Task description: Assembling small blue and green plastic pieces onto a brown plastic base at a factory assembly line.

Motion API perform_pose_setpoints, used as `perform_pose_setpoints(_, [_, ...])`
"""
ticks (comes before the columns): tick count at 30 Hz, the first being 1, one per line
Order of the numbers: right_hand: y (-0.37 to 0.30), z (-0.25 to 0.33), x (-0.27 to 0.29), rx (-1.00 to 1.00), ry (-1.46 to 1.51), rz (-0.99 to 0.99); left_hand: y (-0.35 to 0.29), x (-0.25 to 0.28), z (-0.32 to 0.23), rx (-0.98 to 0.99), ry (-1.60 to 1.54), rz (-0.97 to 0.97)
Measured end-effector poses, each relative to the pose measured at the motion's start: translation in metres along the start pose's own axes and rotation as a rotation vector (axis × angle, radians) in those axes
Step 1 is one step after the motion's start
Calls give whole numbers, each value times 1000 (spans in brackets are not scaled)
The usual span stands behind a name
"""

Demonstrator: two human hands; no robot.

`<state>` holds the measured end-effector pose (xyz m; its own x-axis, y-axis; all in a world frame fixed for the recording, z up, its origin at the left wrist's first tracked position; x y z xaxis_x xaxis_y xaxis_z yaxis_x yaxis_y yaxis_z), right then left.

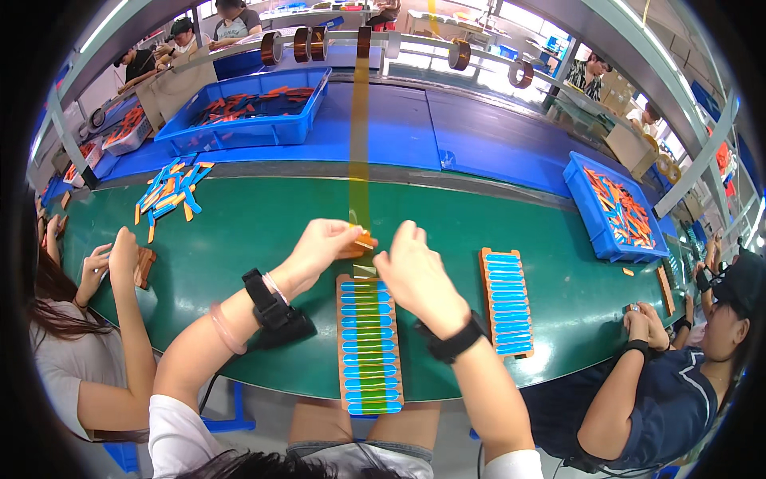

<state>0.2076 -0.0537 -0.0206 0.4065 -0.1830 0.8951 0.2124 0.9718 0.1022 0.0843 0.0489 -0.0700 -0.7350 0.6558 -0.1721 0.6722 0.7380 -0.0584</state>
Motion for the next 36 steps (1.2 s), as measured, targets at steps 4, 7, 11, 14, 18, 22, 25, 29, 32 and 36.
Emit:
perform_pose_setpoints(4, [-28, -16, 21, -52, 325, 108, -5, -17, -53, -95, -209, 157])
perform_pose_setpoints(7, [-50, -4, 39, -112, 1390, 330, -10, -15, -73, -180, -253, 178])
perform_pose_setpoints(11, [-68, -5, 64, -60, 1441, 210, -29, -14, -68, -811, 1547, -56])
perform_pose_setpoints(14, [-76, -20, 59, -109, 1322, 150, -65, -27, -42, -709, 1342, 457])
perform_pose_setpoints(18, [-86, -31, 42, -153, 879, 7, -98, -22, 2, -734, 1453, 378])
perform_pose_setpoints(22, [-106, -53, 49, -159, 739, -83, -97, 1, -10, -587, 1644, 168])
perform_pose_setpoints(25, [-124, -68, 54, -239, 671, -162, -69, 44, -4, -426, 1668, -35])
perform_pose_setpoints(29, [-150, -90, 53, -293, 628, -268, -40, 119, -9, -25, 1823, -453])
perform_pose_setpoints(32, [-168, -113, 49, -344, 501, -353, -24, 144, -16, -25, 1850, -550])
perform_pose_setpoints(36, [-181, -135, 45, -376, 308, -254, -16, 105, -10, -403, 1658, -471])
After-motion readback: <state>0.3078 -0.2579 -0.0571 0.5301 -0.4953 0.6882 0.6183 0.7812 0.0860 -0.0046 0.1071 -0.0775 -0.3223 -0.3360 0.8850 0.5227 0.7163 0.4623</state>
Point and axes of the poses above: each hand's wrist, its own y-axis towards the middle knuckle, its own x-axis out of the back of the hand, z = x × y, the point moved 1 cm from there along y, towards the middle knuckle, and after that the axes turned 7 degrees about -y, right-handed, at the moved point
